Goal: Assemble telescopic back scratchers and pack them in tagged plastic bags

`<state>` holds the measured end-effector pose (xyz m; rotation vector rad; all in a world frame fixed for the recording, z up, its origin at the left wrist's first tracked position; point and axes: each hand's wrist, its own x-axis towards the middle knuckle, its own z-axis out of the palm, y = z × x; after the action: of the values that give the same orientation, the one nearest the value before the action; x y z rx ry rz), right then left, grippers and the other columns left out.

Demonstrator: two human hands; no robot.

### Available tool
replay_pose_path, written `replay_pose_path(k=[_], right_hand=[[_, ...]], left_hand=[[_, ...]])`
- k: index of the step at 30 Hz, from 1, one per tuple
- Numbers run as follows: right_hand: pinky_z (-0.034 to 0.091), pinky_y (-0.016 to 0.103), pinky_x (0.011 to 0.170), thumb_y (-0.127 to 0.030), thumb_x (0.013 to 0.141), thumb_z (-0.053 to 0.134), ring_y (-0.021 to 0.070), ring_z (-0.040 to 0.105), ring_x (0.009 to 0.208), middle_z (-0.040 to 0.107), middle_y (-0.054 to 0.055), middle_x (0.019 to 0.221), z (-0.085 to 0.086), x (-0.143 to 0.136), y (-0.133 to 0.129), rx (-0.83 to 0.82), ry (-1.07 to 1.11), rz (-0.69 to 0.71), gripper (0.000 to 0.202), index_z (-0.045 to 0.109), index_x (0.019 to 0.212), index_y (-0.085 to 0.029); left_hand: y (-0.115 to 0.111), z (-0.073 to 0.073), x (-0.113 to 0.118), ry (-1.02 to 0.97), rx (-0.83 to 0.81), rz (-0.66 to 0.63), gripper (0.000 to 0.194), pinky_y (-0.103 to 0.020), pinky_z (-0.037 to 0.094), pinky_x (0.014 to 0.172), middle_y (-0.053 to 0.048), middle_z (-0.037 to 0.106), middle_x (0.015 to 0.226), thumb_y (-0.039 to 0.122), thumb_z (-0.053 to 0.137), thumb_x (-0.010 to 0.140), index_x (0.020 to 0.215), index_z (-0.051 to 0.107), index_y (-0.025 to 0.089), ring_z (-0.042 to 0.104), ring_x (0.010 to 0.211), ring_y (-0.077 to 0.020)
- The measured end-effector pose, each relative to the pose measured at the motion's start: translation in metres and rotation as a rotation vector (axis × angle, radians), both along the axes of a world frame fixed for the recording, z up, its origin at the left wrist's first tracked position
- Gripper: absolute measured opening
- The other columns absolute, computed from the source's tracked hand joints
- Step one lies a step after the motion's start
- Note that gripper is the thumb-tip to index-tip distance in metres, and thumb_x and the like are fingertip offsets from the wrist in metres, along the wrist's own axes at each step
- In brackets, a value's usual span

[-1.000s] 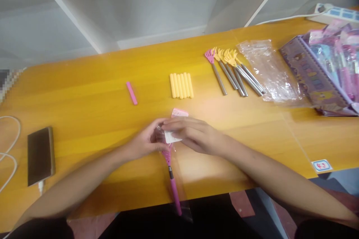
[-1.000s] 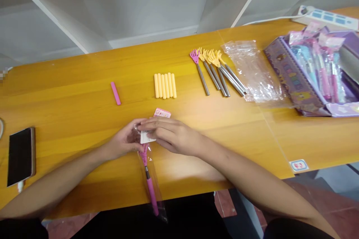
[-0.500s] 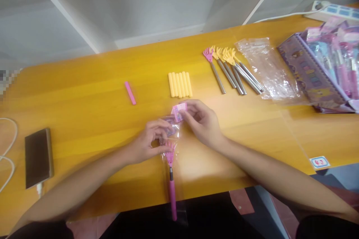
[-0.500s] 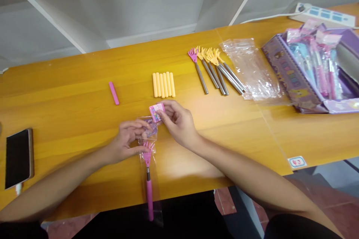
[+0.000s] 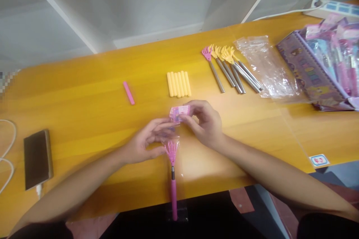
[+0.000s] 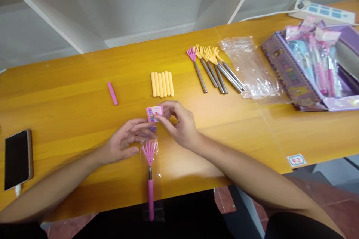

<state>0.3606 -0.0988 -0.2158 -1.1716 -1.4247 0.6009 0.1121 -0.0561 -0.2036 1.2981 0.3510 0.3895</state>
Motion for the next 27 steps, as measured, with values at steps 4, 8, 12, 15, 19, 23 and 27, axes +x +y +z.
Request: replay_pose_path(k=[4, 8, 12, 15, 19, 23, 27], right_hand=[[0.062, 0.031, 0.069, -0.031, 0.101, 0.071, 0.0146, 0.068, 0.076, 0.068, 0.000, 0.096, -0.002, 0.000, -0.002, 0.044, 0.016, 0.030, 0.031, 0.053, 0.126, -0.029], [0.062, 0.033, 0.069, -0.030, 0.102, 0.072, 0.0150, 0.068, 0.074, 0.069, 0.000, 0.095, 0.004, 0.003, -0.001, 0.076, -0.182, 0.011, 0.027, 0.057, 0.124, -0.028], [0.062, 0.033, 0.071, -0.021, 0.102, 0.071, 0.0156, 0.068, 0.077, 0.069, 0.002, 0.098, 0.011, 0.006, 0.001, 0.168, -0.328, 0.058, 0.031, 0.062, 0.130, -0.029], [0.063, 0.035, 0.077, -0.017, 0.104, 0.066, 0.0182, 0.070, 0.091, 0.068, 0.006, 0.109, 0.012, 0.006, 0.002, 0.221, -0.398, 0.109, 0.034, 0.065, 0.135, -0.029], [0.062, 0.033, 0.081, -0.013, 0.103, 0.065, 0.0177, 0.068, 0.097, 0.064, 0.007, 0.110, 0.011, 0.007, 0.004, 0.281, -0.406, 0.166, 0.041, 0.065, 0.141, -0.028], [0.061, 0.032, 0.082, -0.006, 0.103, 0.061, 0.0178, 0.068, 0.099, 0.062, 0.007, 0.110, 0.009, 0.008, 0.004, 0.279, -0.411, 0.148, 0.047, 0.064, 0.143, -0.028], [0.058, 0.031, 0.075, 0.000, 0.102, 0.055, 0.0158, 0.066, 0.091, 0.060, 0.007, 0.111, 0.008, 0.009, 0.003, 0.265, -0.403, 0.155, 0.049, 0.065, 0.141, -0.028]], left_hand=[[0.002, 0.002, 0.000, -0.033, -0.102, -0.027, 0.060, -0.061, 0.047, 0.122, -0.018, 0.040, 0.170, 0.033, 0.065, 0.103, 0.159, 0.044, 0.035, 0.057, 0.146, -0.0347], [0.007, -0.001, 0.003, -0.084, -0.208, -0.008, 0.068, -0.061, 0.038, 0.128, -0.019, 0.045, 0.168, 0.048, 0.073, 0.096, 0.157, 0.049, 0.029, 0.048, 0.154, -0.0375], [0.012, -0.002, 0.005, -0.117, -0.337, 0.011, 0.073, -0.064, 0.034, 0.130, -0.020, 0.051, 0.163, 0.053, 0.078, 0.088, 0.151, 0.057, 0.023, 0.047, 0.154, -0.0413], [0.012, 0.000, 0.005, -0.196, -0.401, -0.027, 0.071, -0.067, 0.030, 0.130, -0.019, 0.052, 0.162, 0.051, 0.073, 0.089, 0.152, 0.056, 0.021, 0.047, 0.154, -0.0432], [0.010, -0.001, 0.006, -0.234, -0.430, -0.065, 0.072, -0.071, 0.024, 0.130, -0.018, 0.051, 0.163, 0.050, 0.066, 0.092, 0.156, 0.051, 0.020, 0.045, 0.153, -0.0454], [0.010, -0.002, 0.007, -0.238, -0.409, -0.078, 0.069, -0.071, 0.021, 0.130, -0.016, 0.046, 0.167, 0.048, 0.063, 0.094, 0.156, 0.051, 0.022, 0.046, 0.152, -0.0459], [0.010, -0.001, 0.009, -0.217, -0.408, -0.089, 0.073, -0.069, 0.020, 0.131, -0.016, 0.041, 0.170, 0.048, 0.065, 0.093, 0.159, 0.047, 0.022, 0.041, 0.156, -0.0453]])
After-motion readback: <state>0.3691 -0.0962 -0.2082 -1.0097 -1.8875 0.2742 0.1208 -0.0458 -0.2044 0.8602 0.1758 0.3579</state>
